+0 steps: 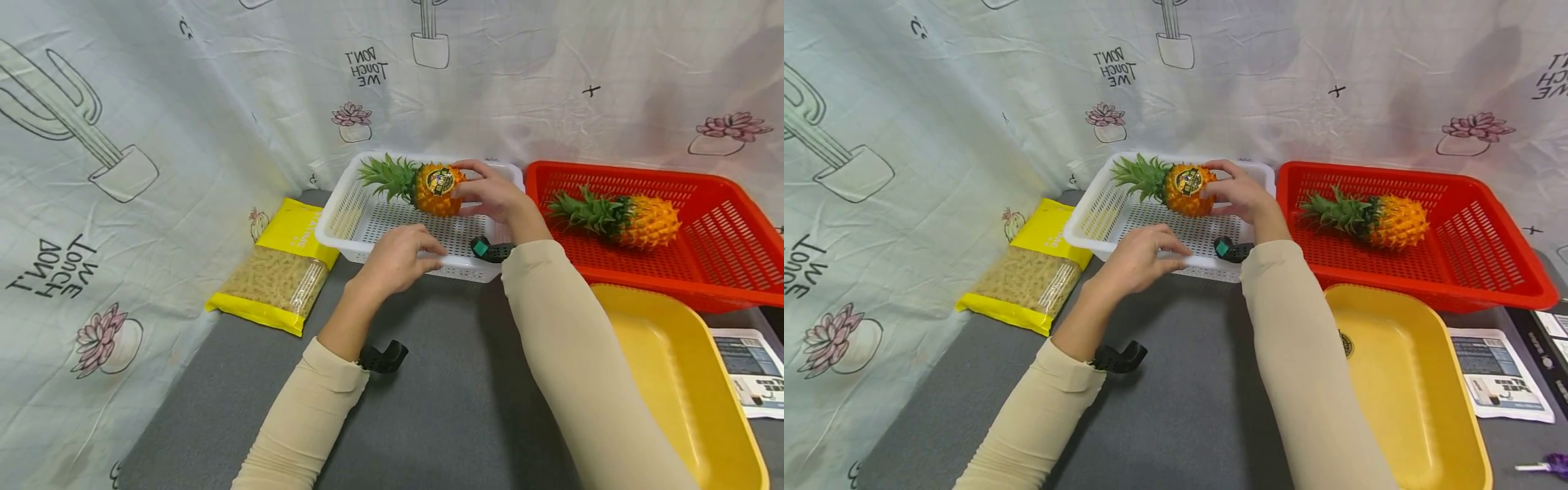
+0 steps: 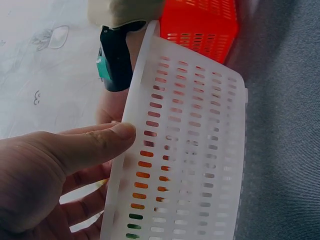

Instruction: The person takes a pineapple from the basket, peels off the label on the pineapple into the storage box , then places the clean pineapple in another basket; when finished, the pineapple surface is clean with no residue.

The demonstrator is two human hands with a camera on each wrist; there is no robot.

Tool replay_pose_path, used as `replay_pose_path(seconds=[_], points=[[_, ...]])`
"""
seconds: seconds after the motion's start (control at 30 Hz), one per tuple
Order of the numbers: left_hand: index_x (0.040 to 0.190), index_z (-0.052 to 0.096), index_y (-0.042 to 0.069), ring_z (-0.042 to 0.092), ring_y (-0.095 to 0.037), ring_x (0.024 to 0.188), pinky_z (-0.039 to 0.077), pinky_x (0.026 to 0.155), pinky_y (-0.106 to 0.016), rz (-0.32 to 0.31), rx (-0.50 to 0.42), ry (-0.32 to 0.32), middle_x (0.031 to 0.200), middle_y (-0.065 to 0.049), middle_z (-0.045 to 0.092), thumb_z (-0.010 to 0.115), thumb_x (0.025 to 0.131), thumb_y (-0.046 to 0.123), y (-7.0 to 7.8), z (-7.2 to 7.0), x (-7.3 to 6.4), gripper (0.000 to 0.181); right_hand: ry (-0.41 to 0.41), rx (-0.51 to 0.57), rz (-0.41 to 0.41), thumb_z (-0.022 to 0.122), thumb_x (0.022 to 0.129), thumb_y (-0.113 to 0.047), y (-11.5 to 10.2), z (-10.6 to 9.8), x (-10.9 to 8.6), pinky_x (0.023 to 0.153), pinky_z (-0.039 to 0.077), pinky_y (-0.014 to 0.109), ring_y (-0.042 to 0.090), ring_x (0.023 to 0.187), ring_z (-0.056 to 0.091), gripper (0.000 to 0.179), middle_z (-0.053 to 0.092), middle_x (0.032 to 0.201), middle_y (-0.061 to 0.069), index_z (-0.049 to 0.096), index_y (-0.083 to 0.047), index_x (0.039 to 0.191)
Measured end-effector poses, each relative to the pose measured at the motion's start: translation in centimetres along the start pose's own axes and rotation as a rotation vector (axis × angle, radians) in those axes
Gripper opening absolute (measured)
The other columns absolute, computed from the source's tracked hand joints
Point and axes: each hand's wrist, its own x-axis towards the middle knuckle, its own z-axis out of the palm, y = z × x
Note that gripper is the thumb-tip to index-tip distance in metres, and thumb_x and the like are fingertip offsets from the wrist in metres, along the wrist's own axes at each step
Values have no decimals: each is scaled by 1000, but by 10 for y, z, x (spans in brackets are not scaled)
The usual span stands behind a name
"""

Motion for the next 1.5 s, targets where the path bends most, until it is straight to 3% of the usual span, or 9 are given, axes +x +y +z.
replay_pose_path(seconds=[0.2,0.47,0.8,1.0,1.33,1.5], points=[[113,82,18,66,-19,103,52,92,-37,25,-6,7,108,1,74,77,95,26,5,0,3,20,5,91,-76,62,100,-12,-13,-10,-14,114,44,56,34,131,51,58,41,153,9,42,-29,152],[113,82,18,66,-20,103,53,92,-38,47,4,20,109,0,74,76,96,25,8,1,3,20,26,124,-52,65,101,-18,-29,-14,-42,112,46,54,36,128,53,58,42,149,6,41,-28,153],[116,81,20,66,-22,108,52,95,-40,50,47,52,115,-1,73,74,97,28,4,6,-1,22,26,232,-36,69,99,-19,-50,-13,-84,98,56,46,34,120,60,56,47,143,4,44,-26,149],[116,81,19,66,-24,109,53,95,-42,49,24,62,116,-4,72,74,97,28,-1,8,-3,22,1,218,-70,67,99,-18,-59,-10,-112,85,63,40,34,116,60,57,47,143,4,43,-25,151],[114,82,15,68,-24,106,54,95,-42,92,-63,77,114,-4,75,73,97,23,-10,9,-3,20,-80,203,-121,60,101,-17,-53,-15,-164,87,62,38,30,118,58,46,47,141,6,47,-23,145],[119,80,17,64,-26,124,47,110,-45,31,-91,20,129,-7,72,71,99,25,-9,8,-4,24,-155,210,-134,57,101,-14,-40,-19,-189,91,61,41,24,120,60,44,52,137,4,49,-23,143]])
